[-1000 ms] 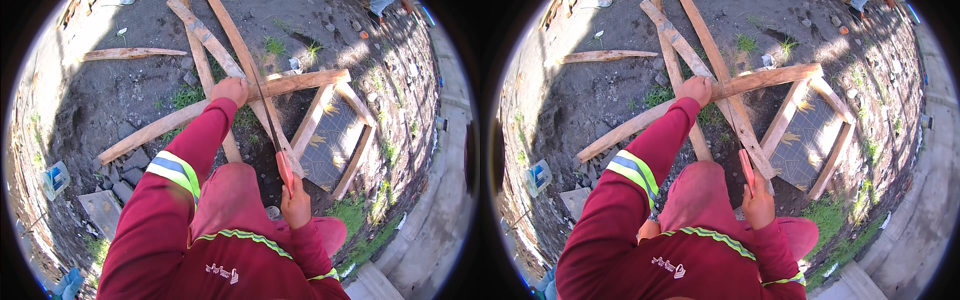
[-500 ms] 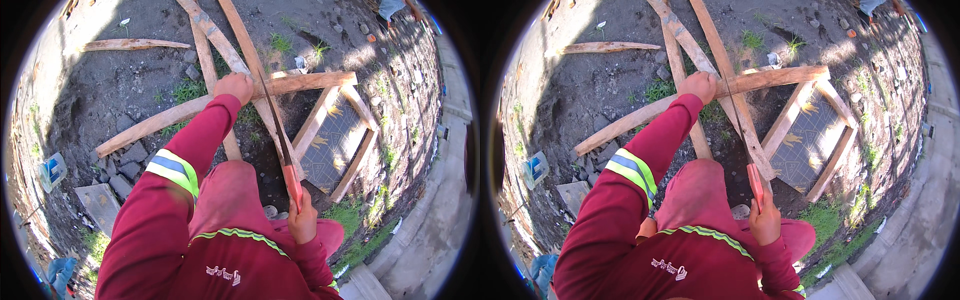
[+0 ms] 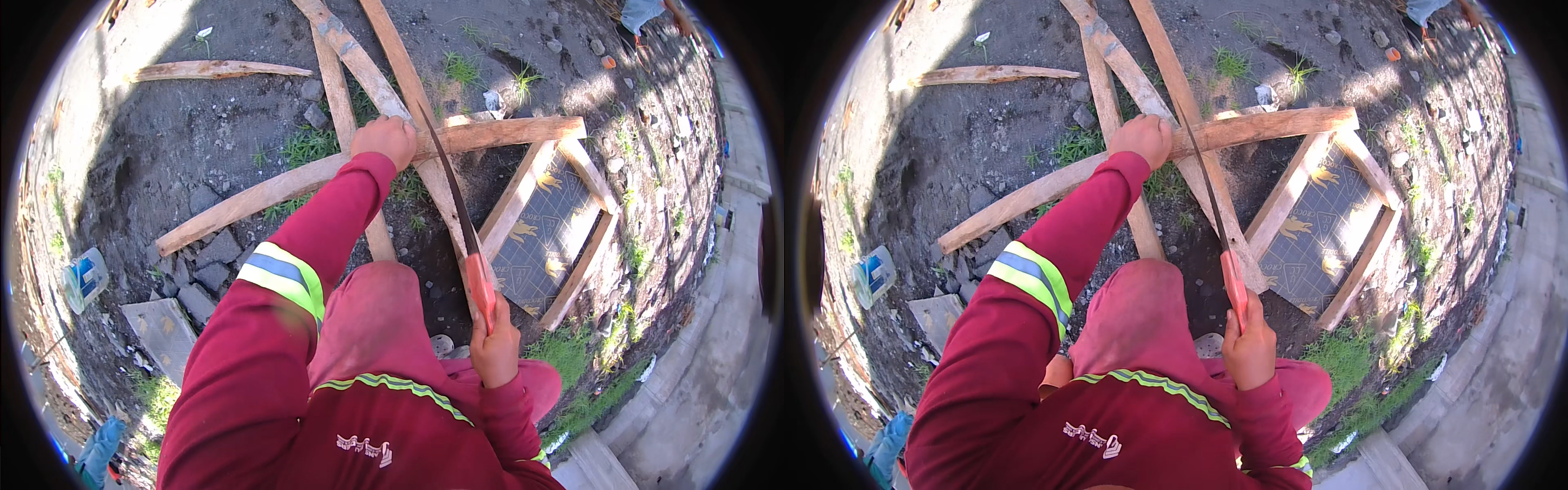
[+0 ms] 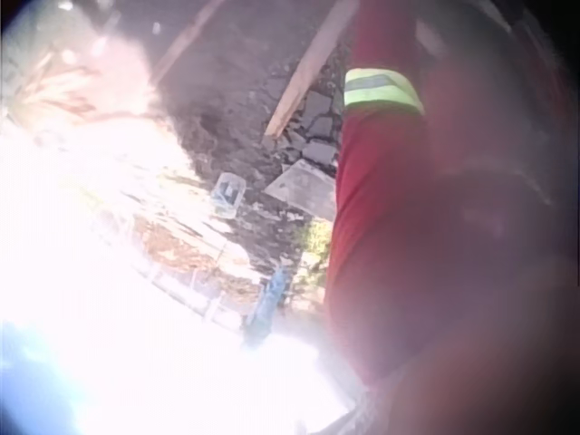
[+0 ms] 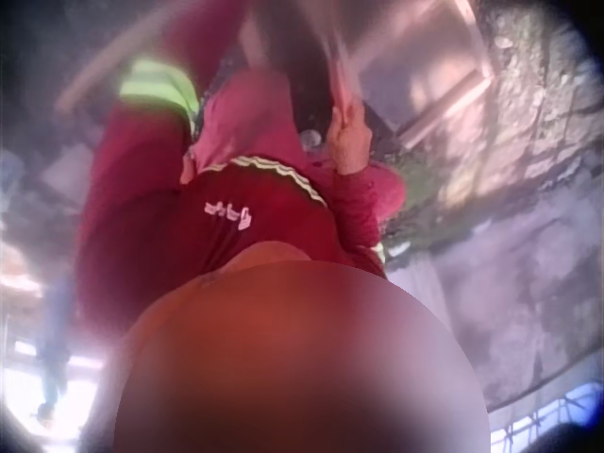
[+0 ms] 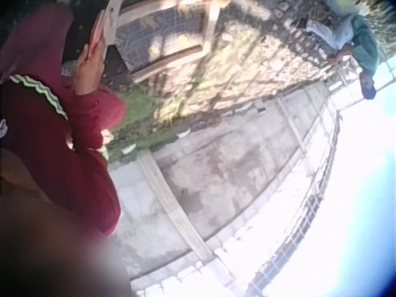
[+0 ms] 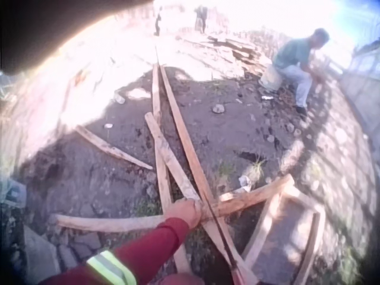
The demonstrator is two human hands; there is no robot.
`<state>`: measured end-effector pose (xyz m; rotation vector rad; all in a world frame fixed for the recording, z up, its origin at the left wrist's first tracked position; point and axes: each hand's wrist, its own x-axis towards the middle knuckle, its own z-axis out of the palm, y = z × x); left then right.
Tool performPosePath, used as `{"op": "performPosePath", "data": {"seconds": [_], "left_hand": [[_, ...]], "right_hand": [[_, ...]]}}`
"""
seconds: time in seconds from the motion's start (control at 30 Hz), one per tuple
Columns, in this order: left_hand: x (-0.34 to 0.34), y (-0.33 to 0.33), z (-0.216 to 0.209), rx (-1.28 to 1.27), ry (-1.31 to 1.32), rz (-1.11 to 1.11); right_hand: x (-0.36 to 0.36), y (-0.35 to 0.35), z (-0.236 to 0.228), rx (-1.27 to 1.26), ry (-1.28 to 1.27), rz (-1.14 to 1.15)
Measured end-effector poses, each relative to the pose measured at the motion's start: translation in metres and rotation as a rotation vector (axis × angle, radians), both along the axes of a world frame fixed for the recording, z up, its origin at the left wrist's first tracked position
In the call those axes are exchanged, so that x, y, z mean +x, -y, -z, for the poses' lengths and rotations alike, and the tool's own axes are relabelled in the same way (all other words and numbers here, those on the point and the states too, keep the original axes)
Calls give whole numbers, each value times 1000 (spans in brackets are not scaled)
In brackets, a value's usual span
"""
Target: The person hammers nails into wooden planks to form a rectangular frame around a patterned tile. They then use a hand saw to cut a wooden plank and fit it into the frame.
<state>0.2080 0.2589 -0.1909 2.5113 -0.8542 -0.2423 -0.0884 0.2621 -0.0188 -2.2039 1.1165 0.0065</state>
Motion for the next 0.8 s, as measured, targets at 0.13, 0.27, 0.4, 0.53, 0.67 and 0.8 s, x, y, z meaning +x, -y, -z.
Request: {"op": "performPosePath", "data": {"seconds": [0.13,0.27,0.4,0.53,0.67,0.8], "left_hand": [[2,1,0,-1,10,15],[0,1,-7,10,-28,4],[1,0,-8,10,-55,-23],[1,1,-2,12,-46,-3],[-1,1,-2,19,-23,-3],[3,2,-9,46,-41,10]], "right_hand": [[52,32,75,-80,42,-121],[64,44,124,-246,307,-144],[43,31,92,-112,146,-134],[-2,-2,11,-41,17,-84],[-5,-10,-2,-91,34,-117],[51,27,73,-125,70,-138]]}}
